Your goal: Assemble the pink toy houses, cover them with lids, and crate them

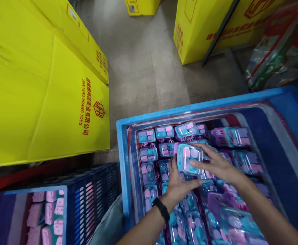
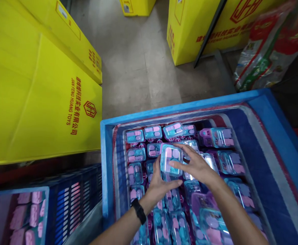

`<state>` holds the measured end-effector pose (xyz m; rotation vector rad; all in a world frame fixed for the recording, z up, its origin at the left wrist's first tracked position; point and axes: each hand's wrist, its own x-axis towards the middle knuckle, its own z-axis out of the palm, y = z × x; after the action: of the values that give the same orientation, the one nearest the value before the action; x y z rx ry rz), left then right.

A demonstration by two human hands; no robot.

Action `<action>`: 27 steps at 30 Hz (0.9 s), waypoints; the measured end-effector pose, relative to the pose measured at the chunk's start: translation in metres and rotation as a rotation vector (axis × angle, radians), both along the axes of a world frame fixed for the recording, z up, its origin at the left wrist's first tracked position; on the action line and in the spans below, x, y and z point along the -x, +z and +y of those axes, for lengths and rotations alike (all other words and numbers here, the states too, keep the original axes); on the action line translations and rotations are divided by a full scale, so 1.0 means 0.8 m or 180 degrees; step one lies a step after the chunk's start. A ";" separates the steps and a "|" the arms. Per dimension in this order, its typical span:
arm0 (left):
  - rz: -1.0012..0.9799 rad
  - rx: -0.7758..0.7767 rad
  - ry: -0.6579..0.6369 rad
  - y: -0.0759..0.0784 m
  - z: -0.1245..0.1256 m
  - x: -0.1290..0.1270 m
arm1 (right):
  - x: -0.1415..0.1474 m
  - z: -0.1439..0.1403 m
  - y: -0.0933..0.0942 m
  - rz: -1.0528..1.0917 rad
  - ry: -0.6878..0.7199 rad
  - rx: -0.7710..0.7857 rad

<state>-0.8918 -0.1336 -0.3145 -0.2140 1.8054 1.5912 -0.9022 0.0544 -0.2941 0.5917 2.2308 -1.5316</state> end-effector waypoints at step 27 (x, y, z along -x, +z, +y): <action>0.1622 -0.0156 -0.1341 0.053 0.013 0.020 | -0.078 0.000 0.058 -0.0923 -0.2483 0.1271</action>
<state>-0.9075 -0.1235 -0.2723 0.6101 2.0052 1.4573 -0.8396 0.0541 -0.2479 1.5449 1.4653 -1.9935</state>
